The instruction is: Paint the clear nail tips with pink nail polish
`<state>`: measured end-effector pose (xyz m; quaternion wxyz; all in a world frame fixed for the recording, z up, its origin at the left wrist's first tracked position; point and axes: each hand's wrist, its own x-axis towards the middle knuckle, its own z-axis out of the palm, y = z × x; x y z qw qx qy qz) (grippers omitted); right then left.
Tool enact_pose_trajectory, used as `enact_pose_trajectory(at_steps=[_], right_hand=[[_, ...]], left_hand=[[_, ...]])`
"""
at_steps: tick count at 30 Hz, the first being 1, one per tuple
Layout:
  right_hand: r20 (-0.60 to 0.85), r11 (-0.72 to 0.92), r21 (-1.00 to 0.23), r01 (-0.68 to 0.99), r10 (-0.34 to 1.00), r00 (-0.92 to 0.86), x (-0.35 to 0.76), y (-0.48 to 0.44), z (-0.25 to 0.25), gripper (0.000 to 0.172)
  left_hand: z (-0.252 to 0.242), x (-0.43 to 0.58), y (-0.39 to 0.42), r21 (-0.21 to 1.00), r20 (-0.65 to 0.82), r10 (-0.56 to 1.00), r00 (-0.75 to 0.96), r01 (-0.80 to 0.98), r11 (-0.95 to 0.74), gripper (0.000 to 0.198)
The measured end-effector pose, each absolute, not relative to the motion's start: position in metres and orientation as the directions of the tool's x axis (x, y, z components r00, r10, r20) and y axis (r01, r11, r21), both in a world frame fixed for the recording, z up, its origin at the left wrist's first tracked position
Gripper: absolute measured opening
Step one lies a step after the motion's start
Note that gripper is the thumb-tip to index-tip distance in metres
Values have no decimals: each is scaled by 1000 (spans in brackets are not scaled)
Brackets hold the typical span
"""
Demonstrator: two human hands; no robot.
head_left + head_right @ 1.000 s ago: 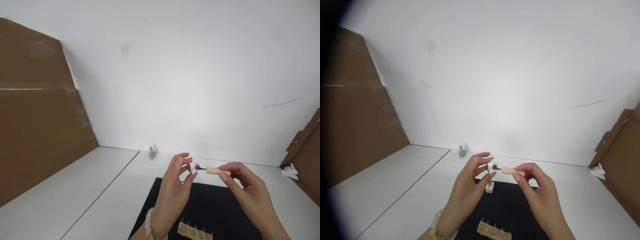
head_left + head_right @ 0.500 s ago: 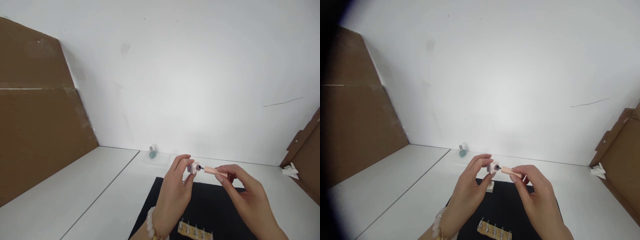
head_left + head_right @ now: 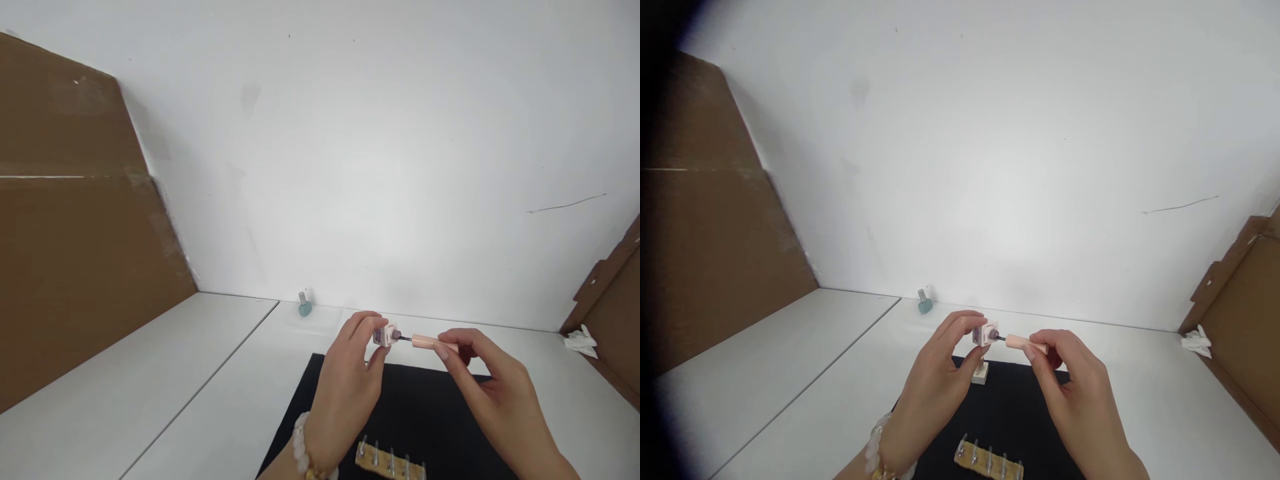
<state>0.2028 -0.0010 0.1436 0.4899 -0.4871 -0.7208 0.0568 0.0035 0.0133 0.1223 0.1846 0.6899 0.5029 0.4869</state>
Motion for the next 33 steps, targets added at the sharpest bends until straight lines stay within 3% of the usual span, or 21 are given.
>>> enact_pose_trajectory(at_steps=[15,18,23,28,33], right_hand=[[666,584,-519,624,734,-132,203,5,131,19],[634,546,-560,623,767,-103,204,5,130,21],[451,404,-663,631,888,-94,206,5,131,30],[505,434,-660,613,861,-65,207,9,129,27],[533,474,-657,586,842,-84,208,11,131,24]], left_hand=[[121,11,10,675,514,849,122,553,-489,33],[124,10,9,719,461,880,113,534,-445,29],[125,9,6,769,408,906,110,494,-406,30],[126,9,7,773,423,901,97,481,-415,32],[131,6,8,891,236,970,58,385,-240,49]])
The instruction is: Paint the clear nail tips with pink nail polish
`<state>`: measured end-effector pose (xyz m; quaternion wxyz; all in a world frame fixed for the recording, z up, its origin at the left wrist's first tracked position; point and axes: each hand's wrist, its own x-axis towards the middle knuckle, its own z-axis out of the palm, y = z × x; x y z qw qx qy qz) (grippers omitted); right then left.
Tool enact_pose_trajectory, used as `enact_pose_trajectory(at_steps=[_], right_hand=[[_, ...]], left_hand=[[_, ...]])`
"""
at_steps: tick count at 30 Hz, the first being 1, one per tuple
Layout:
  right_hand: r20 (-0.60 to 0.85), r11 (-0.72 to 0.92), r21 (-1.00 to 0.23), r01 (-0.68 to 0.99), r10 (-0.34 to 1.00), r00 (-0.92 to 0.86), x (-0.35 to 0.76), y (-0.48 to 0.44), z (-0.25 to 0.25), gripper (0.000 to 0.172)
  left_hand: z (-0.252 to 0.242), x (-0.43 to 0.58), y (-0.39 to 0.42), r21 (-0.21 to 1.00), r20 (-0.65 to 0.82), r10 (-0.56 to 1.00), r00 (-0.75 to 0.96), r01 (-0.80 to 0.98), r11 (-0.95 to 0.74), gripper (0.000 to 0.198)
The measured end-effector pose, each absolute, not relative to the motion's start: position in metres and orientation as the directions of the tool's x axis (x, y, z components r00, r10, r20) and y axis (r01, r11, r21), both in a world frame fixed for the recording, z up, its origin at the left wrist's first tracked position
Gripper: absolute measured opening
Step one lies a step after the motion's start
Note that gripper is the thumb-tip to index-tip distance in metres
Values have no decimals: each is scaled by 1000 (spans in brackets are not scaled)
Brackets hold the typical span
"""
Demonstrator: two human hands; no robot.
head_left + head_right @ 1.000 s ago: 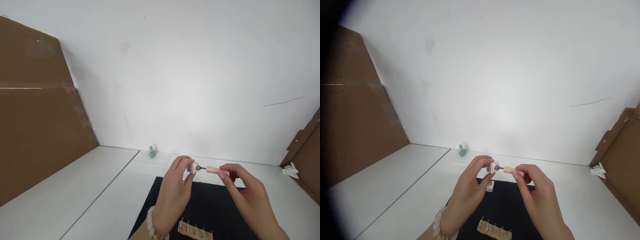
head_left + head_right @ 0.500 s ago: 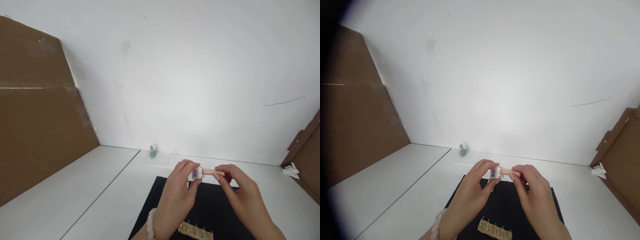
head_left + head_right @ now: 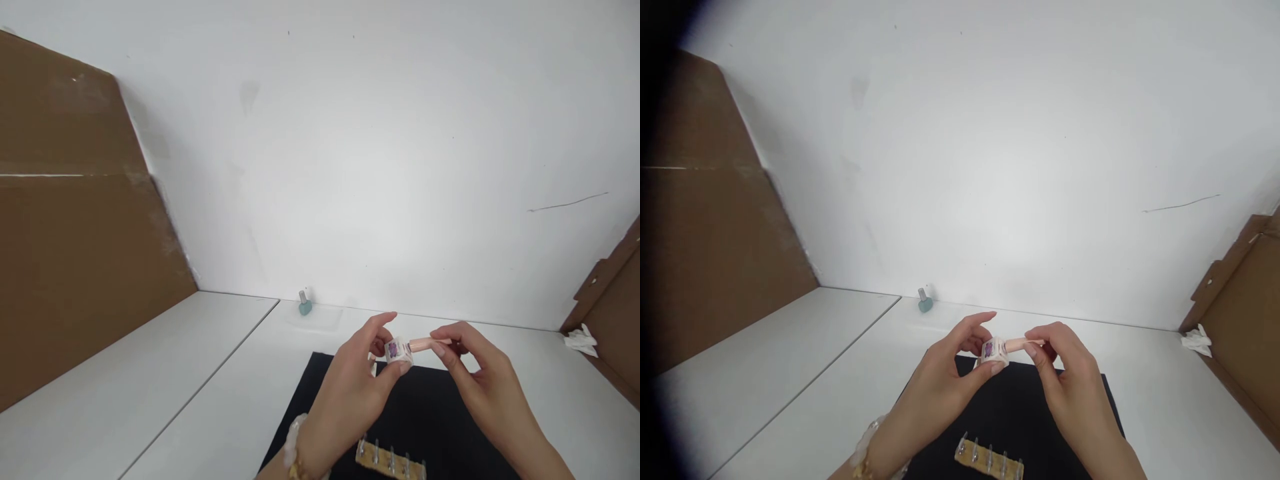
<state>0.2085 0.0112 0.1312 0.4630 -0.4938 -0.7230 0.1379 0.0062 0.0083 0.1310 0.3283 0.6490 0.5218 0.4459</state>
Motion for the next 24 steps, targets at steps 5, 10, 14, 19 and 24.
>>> enact_pose_trajectory(at_steps=[5,10,14,19,24], right_hand=[[447,364,-724,586,894,-4,213,11,135,31],[526,236,-735,635,790,315,233,9,149,34],[504,129,-783,609,705,499,243,-1,168,30],[572,183,-749,637,665,481,243,-8,172,28],[653,286,-685,670,648,391,239,-7,168,25]], left_hand=[[130,8,11,938,149,981,127,296,-180,43],[118,20,20,917,77,982,174,373,-139,30],[93,32,28,909,-19,963,270,405,-96,18],[57,41,34,847,-39,952,303,516,-130,17],[36,43,41,768,-30,950,310,615,-177,17]])
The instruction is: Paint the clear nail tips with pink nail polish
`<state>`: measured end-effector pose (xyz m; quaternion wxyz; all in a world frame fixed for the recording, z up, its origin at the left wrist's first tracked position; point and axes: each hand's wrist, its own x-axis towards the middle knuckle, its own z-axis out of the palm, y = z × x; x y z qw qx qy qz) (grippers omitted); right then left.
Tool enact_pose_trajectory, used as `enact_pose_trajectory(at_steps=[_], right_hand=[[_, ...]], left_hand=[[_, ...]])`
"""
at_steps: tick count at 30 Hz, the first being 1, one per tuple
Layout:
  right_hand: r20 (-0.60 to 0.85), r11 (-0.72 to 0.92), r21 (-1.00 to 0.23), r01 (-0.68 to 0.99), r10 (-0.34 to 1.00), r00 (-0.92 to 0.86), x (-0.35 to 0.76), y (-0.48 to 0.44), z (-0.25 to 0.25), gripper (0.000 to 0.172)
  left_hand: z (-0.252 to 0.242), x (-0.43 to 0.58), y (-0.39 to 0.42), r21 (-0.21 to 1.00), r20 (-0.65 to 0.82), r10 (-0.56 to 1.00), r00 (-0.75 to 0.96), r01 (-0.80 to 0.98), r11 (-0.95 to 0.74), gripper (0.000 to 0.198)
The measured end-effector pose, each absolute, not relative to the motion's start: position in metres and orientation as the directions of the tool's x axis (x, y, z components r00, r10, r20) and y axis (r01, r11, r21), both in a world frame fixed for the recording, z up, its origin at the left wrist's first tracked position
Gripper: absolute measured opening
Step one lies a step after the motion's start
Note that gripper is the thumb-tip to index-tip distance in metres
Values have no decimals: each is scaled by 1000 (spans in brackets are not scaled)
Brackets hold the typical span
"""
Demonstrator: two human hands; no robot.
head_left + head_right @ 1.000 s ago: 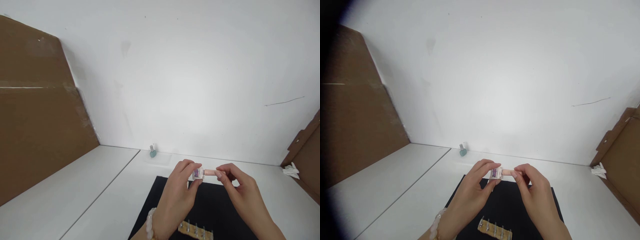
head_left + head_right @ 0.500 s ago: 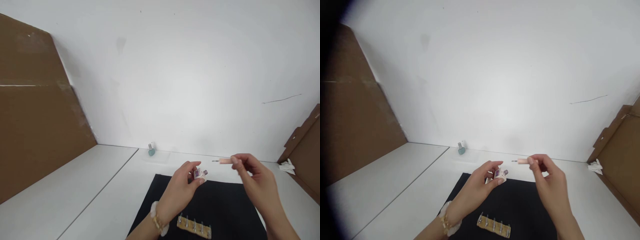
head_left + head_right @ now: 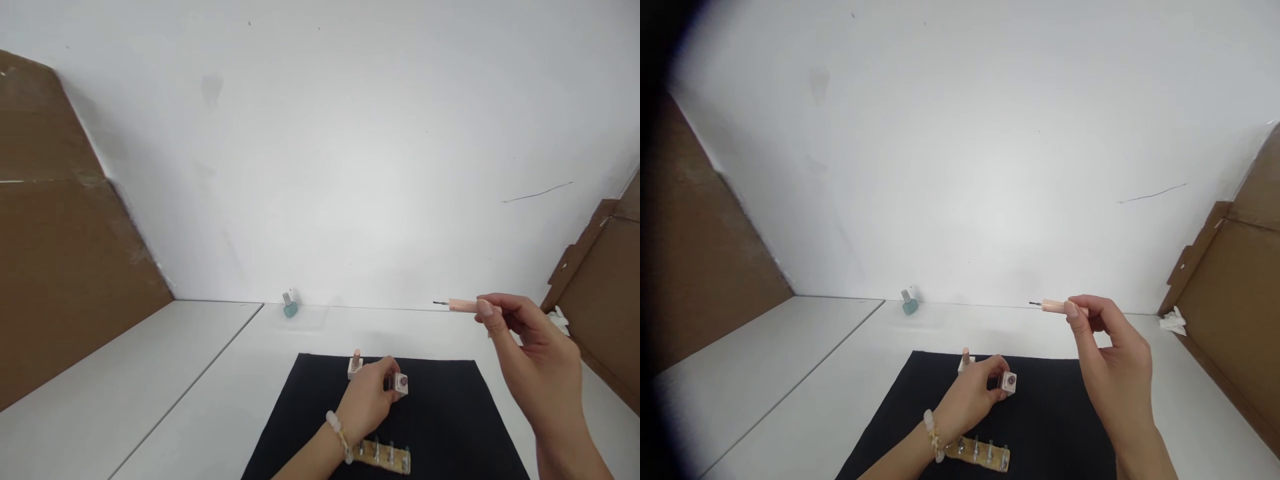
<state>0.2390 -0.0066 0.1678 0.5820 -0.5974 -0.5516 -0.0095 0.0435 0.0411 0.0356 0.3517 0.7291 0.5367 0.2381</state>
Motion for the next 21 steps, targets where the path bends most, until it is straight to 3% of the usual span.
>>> enact_pose_trajectory(at_steps=[5,10,14,17,21], right_hand=[[656,292,-672,681,661,364,237,-6,169,23],[692,311,-627,715,644,326,244,-5,165,27],[681,321,-645,693,653,331,247,-6,168,25],[642,282,-705,651,644,416,245,-9,175,24],[608,244,-753,611,613,504,245,-15,179,27]], left_hand=[[28,40,44,707,-26,949,315,676,-206,32],[44,43,34,667,56,950,308,696,-265,61],[90,32,22,687,187,952,242,661,-303,36],[120,2,14,718,238,969,71,659,-225,27],[110,-43,-4,757,64,997,36,650,-72,17]])
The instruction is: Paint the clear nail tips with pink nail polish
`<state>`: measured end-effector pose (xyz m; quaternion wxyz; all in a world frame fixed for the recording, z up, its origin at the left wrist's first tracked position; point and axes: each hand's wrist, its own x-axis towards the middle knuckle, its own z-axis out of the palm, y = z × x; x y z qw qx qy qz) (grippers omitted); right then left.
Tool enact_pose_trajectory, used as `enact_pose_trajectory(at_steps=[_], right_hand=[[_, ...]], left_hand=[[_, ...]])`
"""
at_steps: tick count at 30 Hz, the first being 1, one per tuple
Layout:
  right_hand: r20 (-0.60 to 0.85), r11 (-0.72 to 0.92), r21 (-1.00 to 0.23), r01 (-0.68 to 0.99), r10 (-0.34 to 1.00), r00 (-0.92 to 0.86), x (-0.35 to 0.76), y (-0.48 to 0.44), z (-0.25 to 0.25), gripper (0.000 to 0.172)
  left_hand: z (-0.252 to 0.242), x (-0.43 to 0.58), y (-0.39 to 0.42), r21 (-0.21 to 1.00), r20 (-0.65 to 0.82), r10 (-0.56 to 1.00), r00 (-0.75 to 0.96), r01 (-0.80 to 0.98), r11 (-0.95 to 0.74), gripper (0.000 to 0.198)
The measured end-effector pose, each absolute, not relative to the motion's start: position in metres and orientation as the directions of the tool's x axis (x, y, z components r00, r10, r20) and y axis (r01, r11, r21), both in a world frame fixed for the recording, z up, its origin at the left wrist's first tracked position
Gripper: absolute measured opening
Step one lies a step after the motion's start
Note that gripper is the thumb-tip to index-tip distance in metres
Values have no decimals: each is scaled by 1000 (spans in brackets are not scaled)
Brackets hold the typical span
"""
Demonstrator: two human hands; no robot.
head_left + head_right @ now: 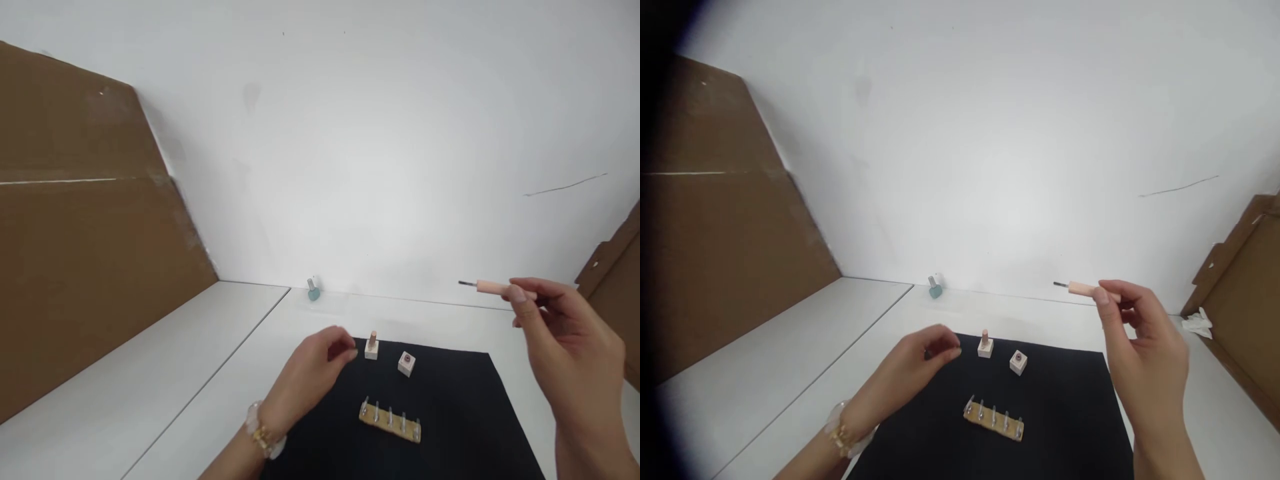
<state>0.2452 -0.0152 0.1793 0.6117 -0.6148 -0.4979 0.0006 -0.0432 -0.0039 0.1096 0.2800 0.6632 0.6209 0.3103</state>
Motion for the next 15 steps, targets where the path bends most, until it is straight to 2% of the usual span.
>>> enact_pose_trajectory(at_steps=[3,5,9,15], right_hand=[[644,306,-739,600,581,497,248,-16,174,27],[662,347,-726,593,583,470,249,-16,170,26],[683,366,-698,615,597,420,246,-16,170,23],[684,357,-694,625,597,419,244,-22,177,23]], left_hand=[[70,-59,-28,787,-123,991,46,614,69,14],[44,-58,-45,796,-185,983,11,588,143,17],[17,-40,-69,797,-212,974,-78,563,219,30],[3,-6,-84,767,-196,974,-110,602,222,48]])
